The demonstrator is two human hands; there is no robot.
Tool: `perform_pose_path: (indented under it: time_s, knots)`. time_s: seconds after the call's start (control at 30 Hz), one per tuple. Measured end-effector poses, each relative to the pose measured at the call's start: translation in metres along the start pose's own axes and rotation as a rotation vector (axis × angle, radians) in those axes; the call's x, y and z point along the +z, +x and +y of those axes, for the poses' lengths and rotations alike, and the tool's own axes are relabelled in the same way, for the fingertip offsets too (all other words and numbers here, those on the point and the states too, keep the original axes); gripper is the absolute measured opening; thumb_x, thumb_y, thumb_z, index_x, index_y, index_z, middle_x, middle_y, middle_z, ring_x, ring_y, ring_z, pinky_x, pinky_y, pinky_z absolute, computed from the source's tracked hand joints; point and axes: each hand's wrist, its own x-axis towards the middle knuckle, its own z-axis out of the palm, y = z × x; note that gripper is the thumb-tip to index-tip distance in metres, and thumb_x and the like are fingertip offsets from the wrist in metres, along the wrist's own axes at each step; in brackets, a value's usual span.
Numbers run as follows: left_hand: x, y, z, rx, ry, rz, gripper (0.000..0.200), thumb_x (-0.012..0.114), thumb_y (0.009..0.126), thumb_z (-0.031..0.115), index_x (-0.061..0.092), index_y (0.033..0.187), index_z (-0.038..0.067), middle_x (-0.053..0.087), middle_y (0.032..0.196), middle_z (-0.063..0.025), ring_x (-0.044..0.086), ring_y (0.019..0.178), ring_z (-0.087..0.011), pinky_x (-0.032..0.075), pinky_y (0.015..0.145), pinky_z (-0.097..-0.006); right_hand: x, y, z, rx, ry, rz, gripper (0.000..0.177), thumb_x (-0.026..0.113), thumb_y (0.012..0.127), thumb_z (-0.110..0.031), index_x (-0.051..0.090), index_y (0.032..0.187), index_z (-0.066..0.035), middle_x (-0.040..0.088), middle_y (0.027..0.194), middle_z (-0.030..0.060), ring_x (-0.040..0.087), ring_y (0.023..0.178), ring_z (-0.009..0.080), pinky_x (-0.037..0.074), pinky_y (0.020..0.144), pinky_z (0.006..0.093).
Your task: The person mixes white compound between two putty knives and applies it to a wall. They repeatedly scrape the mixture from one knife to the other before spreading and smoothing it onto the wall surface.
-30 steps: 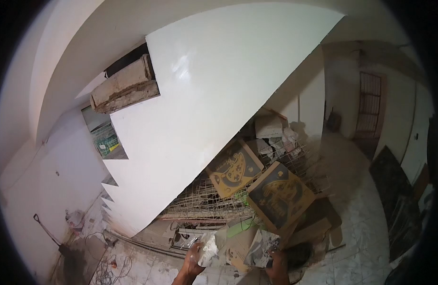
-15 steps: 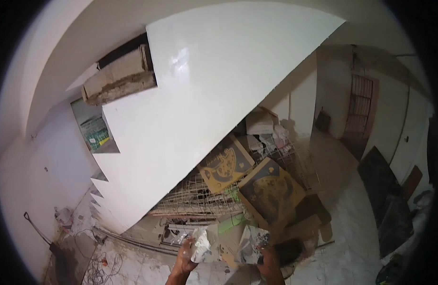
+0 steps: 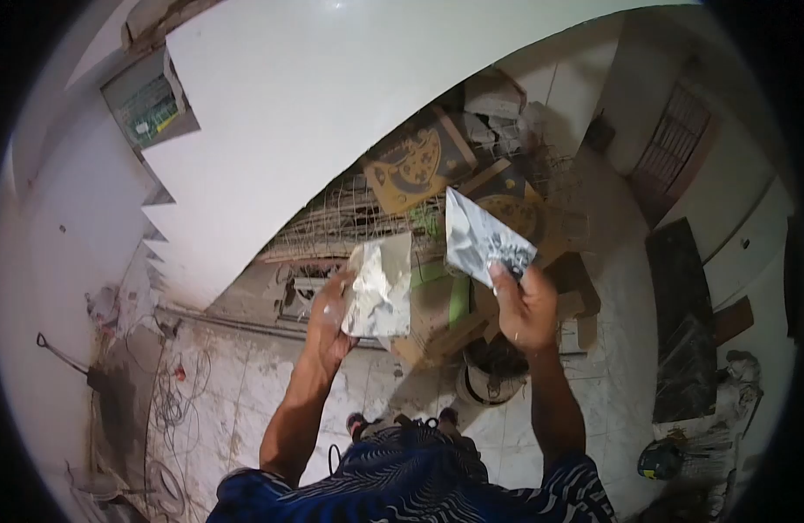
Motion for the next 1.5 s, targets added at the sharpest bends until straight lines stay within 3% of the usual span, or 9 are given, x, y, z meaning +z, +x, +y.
perform_pose_path:
  time_s: [0.2,0.37,0.5,0.63,0.83,0.9,1.03,1.33,1.5]
  knots:
    - [0.027,-0.008,0.014,0.019,-0.020,0.004,0.034,0.050,0.098,0.018,0.053,0.122,-0.007,0.070,0.105,-0.0185,0.074,0.085,-0.0265,0.064,0.071,-0.0348,0.012,0.015,-0.019,-0.127,-0.084,-0.182,0.023,0.060,0.099,-0.009,0.064,0.118,0.004,0.070,0.103,0.0089,0.060,0.087,0.0095,0.048,0.075,0.0255]
    - [0.029,-0.013,0.020,-0.004,-0.019,0.018,0.034,0.049,0.099,0.019,0.055,0.120,-0.007,0.071,0.099,-0.0166,0.074,0.080,-0.0240,0.064,0.067,-0.0335,0.039,0.028,-0.014,-0.647,-0.163,-0.296,0.043,0.065,0.081,0.005,0.063,0.124,0.000,0.065,0.124,0.0168,0.065,0.110,0.0318,0.050,0.095,0.0432]
    - [0.024,-0.019,0.030,-0.031,-0.090,-0.108,0.029,0.046,0.101,0.016,0.056,0.116,-0.006,0.071,0.096,-0.0180,0.074,0.077,-0.0250,0.065,0.063,-0.0325,0.058,0.034,-0.006,-0.906,-0.220,-0.397,0.049,0.060,0.080,0.009,0.060,0.128,-0.001,0.061,0.133,0.0192,0.060,0.122,0.0374,0.049,0.100,0.0521]
    - [0.030,-0.014,0.035,-0.039,-0.092,0.017,0.030,0.044,0.102,0.015,0.054,0.118,-0.008,0.071,0.097,-0.0193,0.074,0.078,-0.0262,0.066,0.063,-0.0333,0.064,0.023,0.013,-0.864,-0.285,-0.453,0.048,0.062,0.084,0.006,0.059,0.130,-0.002,0.060,0.136,0.0175,0.059,0.125,0.0358,0.050,0.101,0.0523]
    - [0.000,-0.011,0.039,-0.037,-0.099,-0.009,0.036,0.044,0.103,0.017,0.048,0.131,-0.006,0.067,0.112,-0.0191,0.073,0.091,-0.0249,0.065,0.074,-0.0347,0.012,0.043,0.045,-0.732,-0.559,-0.580,0.046,0.068,0.081,0.002,0.064,0.127,-0.006,0.061,0.136,0.0129,0.060,0.124,0.0312,0.045,0.107,0.0489]
    - [-0.003,-0.010,0.043,-0.041,-0.089,0.026,0.037,0.043,0.103,0.018,0.047,0.132,-0.005,0.066,0.113,-0.0185,0.072,0.093,-0.0249,0.065,0.073,-0.0345,-0.002,0.052,0.030,-0.660,-0.590,-0.592,0.044,0.067,0.082,0.003,0.066,0.124,-0.008,0.062,0.134,0.0123,0.060,0.123,0.0299,0.043,0.109,0.0480]
    - [-0.002,-0.010,0.048,0.027,0.080,-0.112,0.039,0.043,0.102,0.018,0.047,0.134,-0.005,0.066,0.115,-0.0174,0.071,0.098,-0.0240,0.064,0.075,-0.0346,0.003,0.068,-0.020,-0.774,-0.515,-0.683,0.044,0.066,0.082,0.004,0.066,0.124,-0.010,0.064,0.130,0.0118,0.060,0.123,0.0285,0.045,0.107,0.0476]
    - [0.042,-0.024,0.065,-0.020,0.308,0.015,0.044,0.039,0.101,0.012,0.042,0.142,-0.004,0.061,0.125,-0.0180,0.070,0.099,-0.0225,0.062,0.083,-0.0311,0.035,0.085,-0.052,-0.957,-0.680,-1.003,0.035,0.056,0.094,-0.010,0.064,0.128,-0.013,0.062,0.132,0.0078,0.055,0.127,0.0240,0.041,0.110,0.0475]
    - [0.016,-0.015,0.058,-0.004,0.386,-0.082,0.043,0.043,0.102,0.009,0.042,0.143,-0.005,0.064,0.123,-0.0166,0.070,0.100,-0.0198,0.062,0.079,-0.0293,0.034,0.087,-0.049,-0.792,-0.663,-1.188,0.041,0.056,0.090,-0.003,0.063,0.129,-0.013,0.061,0.134,0.0086,0.054,0.128,0.0247,0.039,0.112,0.0466]
